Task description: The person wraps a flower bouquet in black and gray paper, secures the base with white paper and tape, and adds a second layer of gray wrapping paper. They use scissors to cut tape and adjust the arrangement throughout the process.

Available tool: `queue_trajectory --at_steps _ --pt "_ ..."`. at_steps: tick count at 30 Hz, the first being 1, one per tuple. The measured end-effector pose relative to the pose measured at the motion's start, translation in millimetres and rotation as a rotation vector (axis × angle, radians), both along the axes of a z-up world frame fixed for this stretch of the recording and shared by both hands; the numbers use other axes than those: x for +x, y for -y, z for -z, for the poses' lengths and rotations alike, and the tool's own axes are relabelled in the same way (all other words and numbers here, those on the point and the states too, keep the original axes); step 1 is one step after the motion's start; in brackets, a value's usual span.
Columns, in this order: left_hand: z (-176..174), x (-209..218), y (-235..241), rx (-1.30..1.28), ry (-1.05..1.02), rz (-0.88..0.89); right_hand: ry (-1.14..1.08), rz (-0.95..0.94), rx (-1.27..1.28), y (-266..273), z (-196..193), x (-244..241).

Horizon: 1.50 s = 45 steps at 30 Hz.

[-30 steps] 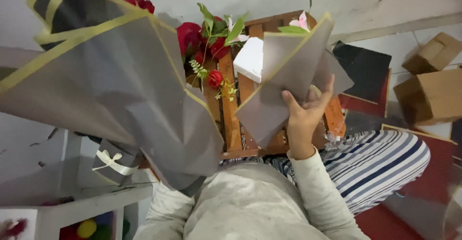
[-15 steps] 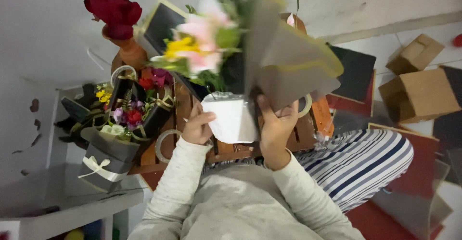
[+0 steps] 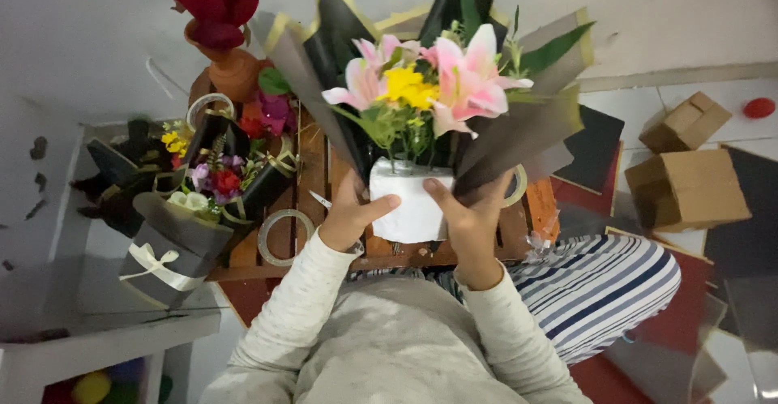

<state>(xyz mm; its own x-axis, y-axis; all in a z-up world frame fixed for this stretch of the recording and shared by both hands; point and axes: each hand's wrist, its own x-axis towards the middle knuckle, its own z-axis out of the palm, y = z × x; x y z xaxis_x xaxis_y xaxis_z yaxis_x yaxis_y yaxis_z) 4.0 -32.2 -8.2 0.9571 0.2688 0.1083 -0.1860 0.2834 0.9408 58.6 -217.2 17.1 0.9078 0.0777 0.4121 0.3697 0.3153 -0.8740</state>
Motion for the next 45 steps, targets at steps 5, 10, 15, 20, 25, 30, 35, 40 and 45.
queue_trajectory --at_steps 5,10,15,20,25,30,35,40,45 --pt "-60 -12 10 0.209 -0.014 -0.027 -0.095 -0.048 0.022 9 -22 8" --pt "-83 -14 8 0.593 0.192 -0.145 -0.17 -0.031 0.033 5 -60 -3" --pt "-27 -6 -6 0.311 0.101 0.035 -0.162 -0.015 -0.012 15 -26 8" --pt "-50 -12 13 0.095 -0.106 0.063 -0.155 0.008 -0.01 16 -25 7" --pt "-72 -17 41 0.382 -0.123 0.022 -0.126 -0.016 0.073 20 -15 16" --pt "-23 -7 29 0.341 0.087 0.041 -0.158 -0.032 0.082 32 26 21" --pt "-4 0 15 0.267 0.179 0.041 -0.113 -0.073 0.116 23 -13 20" --pt "30 -7 -30 0.396 -0.165 0.142 -0.105 -0.052 0.097 36 22 31" --pt "-14 1 4 0.06 -0.006 0.243 -0.08 -0.036 0.094 30 10 24"
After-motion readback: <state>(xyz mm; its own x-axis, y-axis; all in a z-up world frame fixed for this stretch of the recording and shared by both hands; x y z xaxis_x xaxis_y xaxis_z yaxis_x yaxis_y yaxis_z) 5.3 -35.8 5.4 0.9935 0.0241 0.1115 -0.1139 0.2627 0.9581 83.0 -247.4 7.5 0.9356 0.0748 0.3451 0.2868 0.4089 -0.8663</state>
